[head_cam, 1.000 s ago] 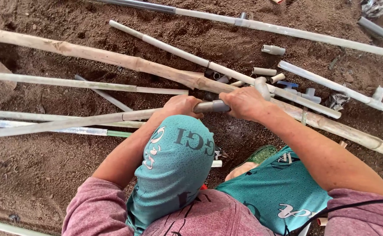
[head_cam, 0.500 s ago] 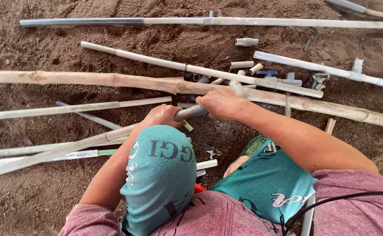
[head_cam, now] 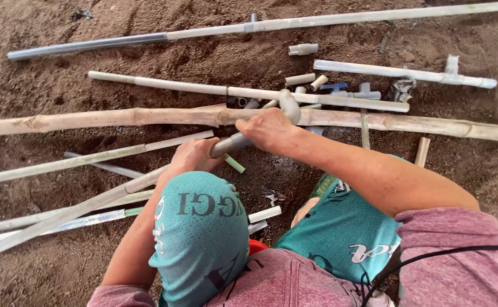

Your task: The person sits on the ground and assembles a plumbing system by connecting various PVC pipes and elbow joints. They pick up different pipe segments and fittings from the surrounding area, align them, and push them together to form a continuous structure.

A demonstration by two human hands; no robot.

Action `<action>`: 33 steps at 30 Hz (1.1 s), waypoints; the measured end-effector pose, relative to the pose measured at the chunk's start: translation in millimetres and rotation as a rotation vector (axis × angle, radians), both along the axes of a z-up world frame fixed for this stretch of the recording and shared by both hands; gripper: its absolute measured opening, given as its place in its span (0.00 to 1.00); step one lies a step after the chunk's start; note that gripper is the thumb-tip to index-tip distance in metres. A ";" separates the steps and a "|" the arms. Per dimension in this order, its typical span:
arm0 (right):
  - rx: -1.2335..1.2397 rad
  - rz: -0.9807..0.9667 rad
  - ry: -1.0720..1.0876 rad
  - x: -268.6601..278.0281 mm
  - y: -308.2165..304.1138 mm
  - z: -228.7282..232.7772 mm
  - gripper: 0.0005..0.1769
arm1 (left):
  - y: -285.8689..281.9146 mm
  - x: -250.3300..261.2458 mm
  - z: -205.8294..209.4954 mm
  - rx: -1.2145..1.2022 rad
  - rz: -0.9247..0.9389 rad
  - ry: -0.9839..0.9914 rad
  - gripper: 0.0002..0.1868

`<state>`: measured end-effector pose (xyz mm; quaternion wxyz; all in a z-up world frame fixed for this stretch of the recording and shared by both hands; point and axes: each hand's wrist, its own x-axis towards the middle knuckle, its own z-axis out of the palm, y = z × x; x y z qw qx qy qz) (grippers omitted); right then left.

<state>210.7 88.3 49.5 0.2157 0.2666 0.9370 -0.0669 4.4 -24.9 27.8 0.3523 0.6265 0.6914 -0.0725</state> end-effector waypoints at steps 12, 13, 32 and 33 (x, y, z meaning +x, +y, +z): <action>-0.075 0.036 0.043 -10.7 10.9 8.1 0.16 | 2.3 -9.0 -0.9 0.022 0.040 0.028 0.15; 0.075 0.030 0.075 -12.5 9.1 3.6 0.16 | 4.9 -10.9 -1.3 0.039 0.075 -0.020 0.15; 1.195 -0.051 0.578 35.7 55.4 84.8 0.12 | 99.1 16.1 148.1 0.121 -0.099 -0.032 0.09; 1.180 -0.054 0.528 39.7 59.5 78.8 0.13 | 104.4 17.0 136.7 0.186 -0.141 0.027 0.09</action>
